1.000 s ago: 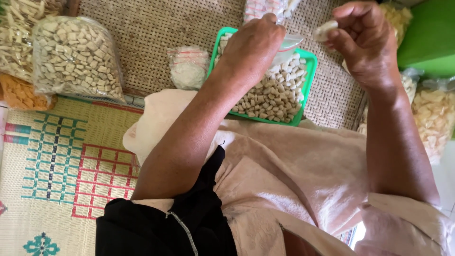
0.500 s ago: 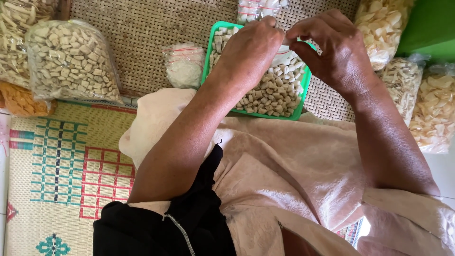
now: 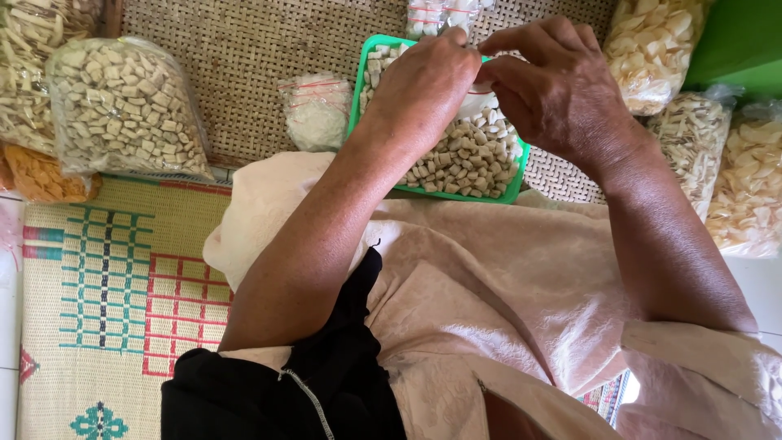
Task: The person sits on a mat and repeatedly transfers small, light-colored food pieces from a green tray into small clear plastic bags. They open each bag, fill it by hand, and set it aside, continuing the process throughout the clip.
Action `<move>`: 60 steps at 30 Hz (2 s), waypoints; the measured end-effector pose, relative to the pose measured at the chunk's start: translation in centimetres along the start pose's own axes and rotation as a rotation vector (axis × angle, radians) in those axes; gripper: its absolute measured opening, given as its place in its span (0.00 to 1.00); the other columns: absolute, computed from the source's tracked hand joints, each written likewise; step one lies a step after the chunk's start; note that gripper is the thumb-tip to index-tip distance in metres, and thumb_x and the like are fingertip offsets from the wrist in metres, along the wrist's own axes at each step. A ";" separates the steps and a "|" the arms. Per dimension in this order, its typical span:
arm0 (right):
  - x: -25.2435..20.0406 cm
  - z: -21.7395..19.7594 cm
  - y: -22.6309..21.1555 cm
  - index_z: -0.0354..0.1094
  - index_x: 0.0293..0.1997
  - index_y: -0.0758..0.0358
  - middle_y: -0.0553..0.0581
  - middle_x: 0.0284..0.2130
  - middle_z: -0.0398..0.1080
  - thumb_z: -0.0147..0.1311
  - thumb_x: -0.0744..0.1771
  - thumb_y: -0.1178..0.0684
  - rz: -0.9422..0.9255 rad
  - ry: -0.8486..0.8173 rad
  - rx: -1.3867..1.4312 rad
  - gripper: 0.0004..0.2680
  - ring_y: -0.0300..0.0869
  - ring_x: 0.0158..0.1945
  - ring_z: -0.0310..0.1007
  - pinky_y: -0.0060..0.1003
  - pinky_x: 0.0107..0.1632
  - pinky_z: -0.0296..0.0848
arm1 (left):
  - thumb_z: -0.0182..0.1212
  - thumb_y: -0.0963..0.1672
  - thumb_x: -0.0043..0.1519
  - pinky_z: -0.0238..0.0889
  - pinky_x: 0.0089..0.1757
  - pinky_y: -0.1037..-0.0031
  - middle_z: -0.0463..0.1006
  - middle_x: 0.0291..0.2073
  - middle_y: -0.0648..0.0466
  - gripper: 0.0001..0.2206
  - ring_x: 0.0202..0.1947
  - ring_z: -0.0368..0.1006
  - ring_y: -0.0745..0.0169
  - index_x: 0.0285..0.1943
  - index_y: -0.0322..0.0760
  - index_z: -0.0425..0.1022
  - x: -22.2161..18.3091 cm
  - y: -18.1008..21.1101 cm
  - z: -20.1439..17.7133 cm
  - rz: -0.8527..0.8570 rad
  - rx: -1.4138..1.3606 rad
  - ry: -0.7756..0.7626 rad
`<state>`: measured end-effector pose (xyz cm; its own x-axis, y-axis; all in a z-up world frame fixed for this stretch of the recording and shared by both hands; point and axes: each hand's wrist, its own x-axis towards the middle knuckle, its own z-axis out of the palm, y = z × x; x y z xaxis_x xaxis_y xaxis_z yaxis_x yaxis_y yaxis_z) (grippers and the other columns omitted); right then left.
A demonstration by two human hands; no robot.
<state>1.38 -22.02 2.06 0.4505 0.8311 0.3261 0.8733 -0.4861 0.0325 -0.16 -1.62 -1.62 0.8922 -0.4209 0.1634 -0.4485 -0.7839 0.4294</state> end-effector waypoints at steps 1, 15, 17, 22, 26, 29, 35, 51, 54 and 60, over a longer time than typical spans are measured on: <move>-0.1 0.1 0.0 0.79 0.49 0.53 0.52 0.55 0.77 0.60 0.75 0.58 0.002 0.001 0.000 0.03 0.49 0.52 0.69 0.43 0.50 0.66 | 0.68 0.32 0.52 0.79 0.36 0.65 0.77 0.39 0.44 0.13 0.37 0.78 0.51 0.47 0.23 0.79 0.0 0.0 0.0 0.002 0.000 -0.001; -0.2 2.1 0.4 0.74 0.51 0.61 0.54 0.34 0.74 0.62 0.73 0.58 0.014 -0.153 0.114 0.04 0.48 0.34 0.74 0.42 0.43 0.67 | 0.68 0.31 0.51 0.79 0.36 0.63 0.77 0.43 0.39 0.12 0.36 0.79 0.50 0.43 0.23 0.79 0.0 -0.1 0.3 0.019 0.001 0.005; -0.4 2.2 0.4 0.72 0.51 0.62 0.55 0.34 0.74 0.64 0.72 0.59 0.023 -0.138 0.154 0.05 0.49 0.34 0.75 0.44 0.42 0.69 | 0.69 0.31 0.50 0.79 0.35 0.63 0.76 0.40 0.42 0.12 0.36 0.79 0.50 0.42 0.24 0.79 0.2 -0.2 0.2 0.013 0.013 -0.001; 0.1 1.8 0.2 0.70 0.49 0.65 0.59 0.30 0.71 0.62 0.74 0.60 0.036 -0.105 0.242 0.04 0.53 0.30 0.71 0.48 0.38 0.70 | 0.69 0.31 0.50 0.79 0.33 0.62 0.76 0.40 0.42 0.11 0.35 0.79 0.49 0.41 0.25 0.78 0.1 -0.3 -0.3 0.015 0.029 0.019; 0.7 1.1 -0.1 0.75 0.56 0.71 0.66 0.41 0.75 0.57 0.74 0.63 -0.018 -0.073 0.297 0.05 0.54 0.41 0.75 0.49 0.45 0.73 | 0.68 0.32 0.53 0.78 0.34 0.63 0.76 0.39 0.44 0.11 0.37 0.78 0.50 0.44 0.25 0.79 0.1 -0.3 -0.2 0.015 0.005 0.000; 0.9 1.0 -0.1 0.75 0.54 0.71 0.65 0.38 0.75 0.58 0.74 0.63 -0.018 -0.072 0.302 0.04 0.53 0.37 0.74 0.48 0.42 0.72 | 0.68 0.32 0.53 0.78 0.34 0.64 0.76 0.39 0.44 0.11 0.36 0.78 0.50 0.44 0.25 0.79 0.1 -0.4 0.0 0.017 0.007 0.000; 0.4 1.4 0.1 0.71 0.49 0.67 0.58 0.35 0.77 0.61 0.75 0.60 0.049 -0.078 0.295 0.03 0.51 0.36 0.78 0.49 0.47 0.73 | 0.69 0.32 0.53 0.78 0.33 0.64 0.76 0.39 0.44 0.08 0.36 0.78 0.51 0.40 0.26 0.79 0.2 -0.6 0.1 0.013 0.006 -0.014; -0.3 2.2 0.7 0.78 0.54 0.54 0.55 0.48 0.78 0.63 0.70 0.57 0.011 -0.181 0.118 0.07 0.49 0.47 0.77 0.44 0.48 0.70 | 0.73 0.37 0.54 0.79 0.35 0.66 0.76 0.42 0.43 0.09 0.35 0.80 0.54 0.40 0.28 0.79 0.3 -0.9 0.4 0.043 0.017 -0.049; -0.2 2.5 0.7 0.77 0.58 0.50 0.58 0.51 0.77 0.59 0.71 0.57 0.014 -0.239 0.086 0.09 0.51 0.51 0.76 0.48 0.50 0.73 | 0.73 0.39 0.55 0.78 0.37 0.66 0.76 0.39 0.43 0.10 0.35 0.79 0.55 0.43 0.27 0.80 0.2 -0.6 0.1 0.045 -0.016 -0.064; -0.2 2.2 -0.2 0.77 0.57 0.39 0.52 0.59 0.74 0.57 0.70 0.46 0.090 -0.397 -0.125 0.10 0.50 0.60 0.71 0.48 0.56 0.68 | 0.74 0.35 0.50 0.79 0.34 0.63 0.78 0.41 0.40 0.10 0.34 0.80 0.51 0.39 0.27 0.82 0.0 -0.4 0.3 0.080 0.049 -0.050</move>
<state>1.56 -21.49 -0.10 0.5817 0.8115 -0.0552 0.8090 -0.5702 0.1428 0.01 -1.43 -2.11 0.8501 -0.5046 0.1505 -0.5216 -0.7677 0.3722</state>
